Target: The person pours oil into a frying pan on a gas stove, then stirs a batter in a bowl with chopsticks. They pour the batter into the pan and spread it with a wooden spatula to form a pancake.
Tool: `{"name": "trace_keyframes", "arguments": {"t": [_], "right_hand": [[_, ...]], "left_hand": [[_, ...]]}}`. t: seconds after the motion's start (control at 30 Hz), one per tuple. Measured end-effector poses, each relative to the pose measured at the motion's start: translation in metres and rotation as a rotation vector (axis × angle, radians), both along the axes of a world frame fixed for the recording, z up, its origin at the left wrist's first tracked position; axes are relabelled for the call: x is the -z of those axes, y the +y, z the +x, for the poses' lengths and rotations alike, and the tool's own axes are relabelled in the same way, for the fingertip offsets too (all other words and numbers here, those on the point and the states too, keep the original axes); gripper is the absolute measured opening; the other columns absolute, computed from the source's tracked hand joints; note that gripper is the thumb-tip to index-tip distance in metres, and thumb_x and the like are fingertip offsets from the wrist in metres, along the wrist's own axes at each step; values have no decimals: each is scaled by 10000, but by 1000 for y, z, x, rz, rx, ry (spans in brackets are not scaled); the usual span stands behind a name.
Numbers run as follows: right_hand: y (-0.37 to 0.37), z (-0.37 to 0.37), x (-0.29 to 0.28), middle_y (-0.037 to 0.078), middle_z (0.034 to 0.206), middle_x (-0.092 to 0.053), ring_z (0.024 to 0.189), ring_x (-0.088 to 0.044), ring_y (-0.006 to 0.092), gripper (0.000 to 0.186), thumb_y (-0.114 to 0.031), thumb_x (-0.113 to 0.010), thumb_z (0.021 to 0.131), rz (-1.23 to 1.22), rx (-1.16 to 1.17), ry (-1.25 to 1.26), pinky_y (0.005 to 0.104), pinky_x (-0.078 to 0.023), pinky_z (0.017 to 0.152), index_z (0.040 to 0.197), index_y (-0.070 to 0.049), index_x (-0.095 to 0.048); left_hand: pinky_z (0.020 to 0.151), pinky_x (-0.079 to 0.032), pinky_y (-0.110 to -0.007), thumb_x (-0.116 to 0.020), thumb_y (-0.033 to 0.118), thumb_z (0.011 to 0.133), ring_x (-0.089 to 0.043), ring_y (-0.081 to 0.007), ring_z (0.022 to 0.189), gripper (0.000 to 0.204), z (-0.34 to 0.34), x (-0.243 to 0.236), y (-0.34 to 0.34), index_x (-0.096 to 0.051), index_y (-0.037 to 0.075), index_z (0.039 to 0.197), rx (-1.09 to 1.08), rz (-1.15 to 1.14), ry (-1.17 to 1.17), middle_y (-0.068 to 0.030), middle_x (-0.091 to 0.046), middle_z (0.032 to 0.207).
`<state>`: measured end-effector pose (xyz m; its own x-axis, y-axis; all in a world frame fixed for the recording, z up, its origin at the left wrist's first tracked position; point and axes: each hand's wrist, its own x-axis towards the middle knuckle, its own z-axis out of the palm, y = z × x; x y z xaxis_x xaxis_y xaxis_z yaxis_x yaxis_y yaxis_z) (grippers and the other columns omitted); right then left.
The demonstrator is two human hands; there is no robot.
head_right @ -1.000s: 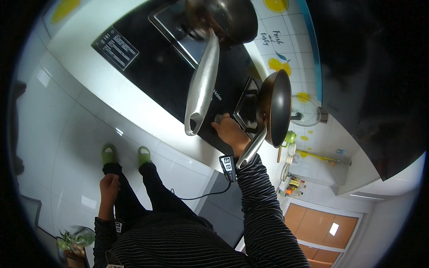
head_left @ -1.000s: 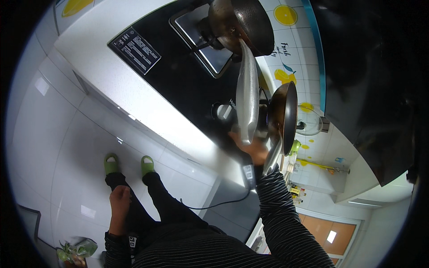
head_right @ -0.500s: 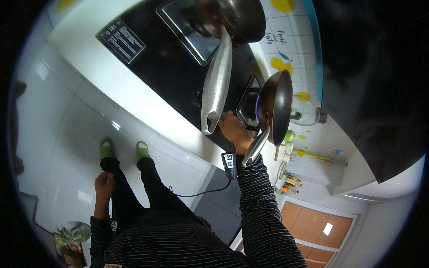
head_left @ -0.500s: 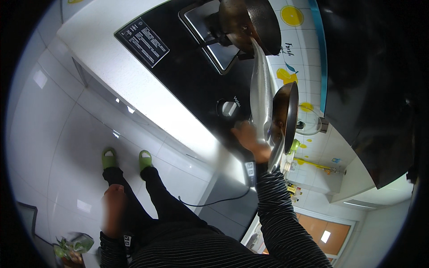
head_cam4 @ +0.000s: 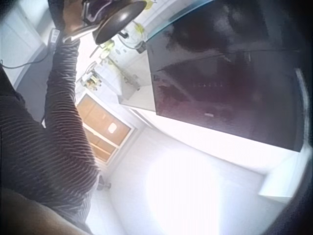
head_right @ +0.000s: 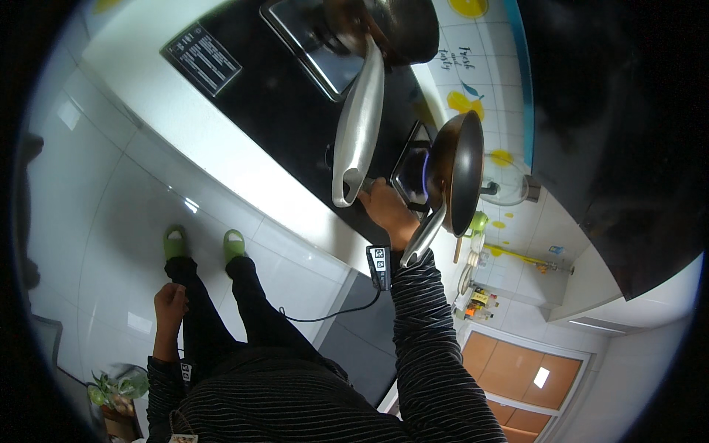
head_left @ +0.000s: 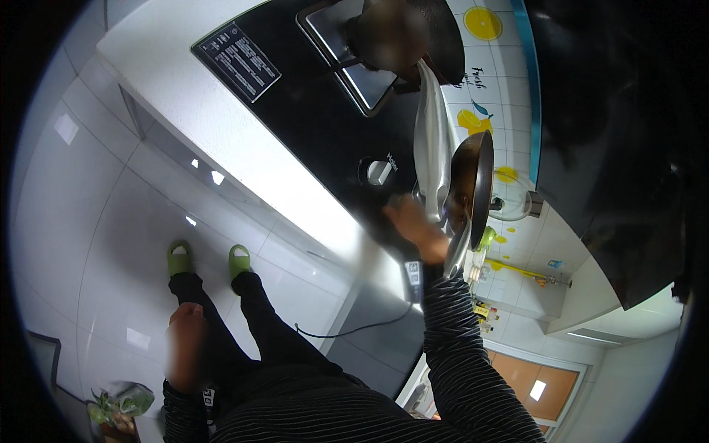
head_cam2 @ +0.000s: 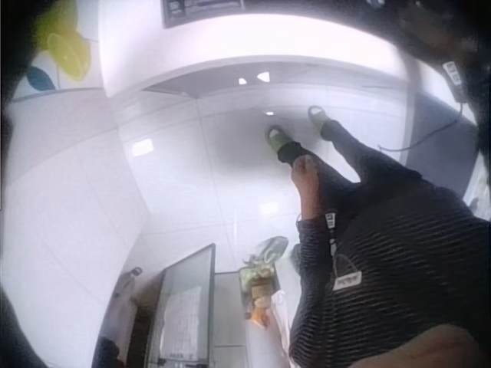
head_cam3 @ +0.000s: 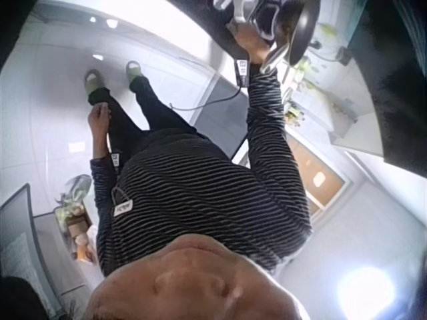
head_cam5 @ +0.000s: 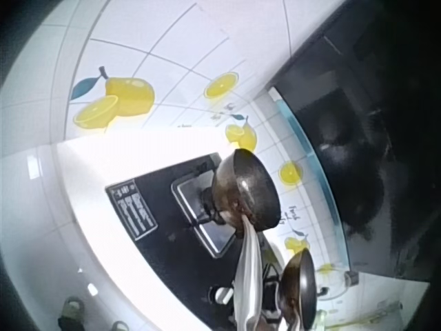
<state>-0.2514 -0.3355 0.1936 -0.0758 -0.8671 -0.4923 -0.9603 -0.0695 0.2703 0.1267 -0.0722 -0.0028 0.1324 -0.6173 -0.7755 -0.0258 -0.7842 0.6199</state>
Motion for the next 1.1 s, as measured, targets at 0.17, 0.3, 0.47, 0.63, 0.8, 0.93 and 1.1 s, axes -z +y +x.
{"name": "trace_keyframes", "arguments": {"t": [0.17,0.3,0.47,0.63,0.8,0.93,1.1], "right_hand": [[-2,5,-5,312,847,-589,835,-594,425,478,-335,-530,861,13,50,-38,440,-487,726,992,117,-448],[-2,7,-7,305,874,-583,868,-587,414,455,-329,-537,856,36,-8,-28,436,-483,715,985,101,-469],[8,-8,-8,200,794,-564,734,-605,324,227,-189,-507,861,1,-635,209,375,-496,630,969,9,-528],[15,-21,4,92,766,-504,638,-563,226,158,-76,-516,780,-352,-765,111,328,-459,478,937,-64,-530],[19,-28,9,75,726,-492,570,-548,217,121,-74,-506,785,-373,-687,186,325,-450,451,904,-82,-527],[17,-37,17,70,704,-489,542,-536,216,108,-75,-504,788,-378,-633,165,325,-442,441,891,-92,-530],[17,-50,24,69,683,-483,541,-525,213,97,-73,-505,790,-435,-642,101,331,-431,433,881,-90,-532]], "left_hand": [[412,-384,-216,-528,127,860,-482,-83,451,131,5,-4,3,-560,15,802,-14,-5,38,-32,-528,573],[405,-374,-214,-530,130,860,-476,-80,447,131,5,2,8,-560,16,803,6,33,-38,-30,-525,571],[396,-357,-207,-531,134,861,-471,-77,444,130,4,11,15,-556,24,796,-28,19,-18,-24,-521,571],[397,-359,-207,-531,136,861,-470,-78,442,133,3,12,18,-551,26,788,-55,33,-3,-22,-516,569],[407,-375,-214,-536,139,861,-474,-81,448,137,5,12,19,-551,21,792,-26,6,-47,-23,-513,566],[413,-384,-216,-538,138,859,-480,-86,449,137,7,14,19,-555,16,800,-41,-10,-30,-26,-516,565],[408,-381,-217,-540,136,858,-482,-88,445,141,11,11,19,-557,8,803,-40,28,-36,-31,-521,567]]}}
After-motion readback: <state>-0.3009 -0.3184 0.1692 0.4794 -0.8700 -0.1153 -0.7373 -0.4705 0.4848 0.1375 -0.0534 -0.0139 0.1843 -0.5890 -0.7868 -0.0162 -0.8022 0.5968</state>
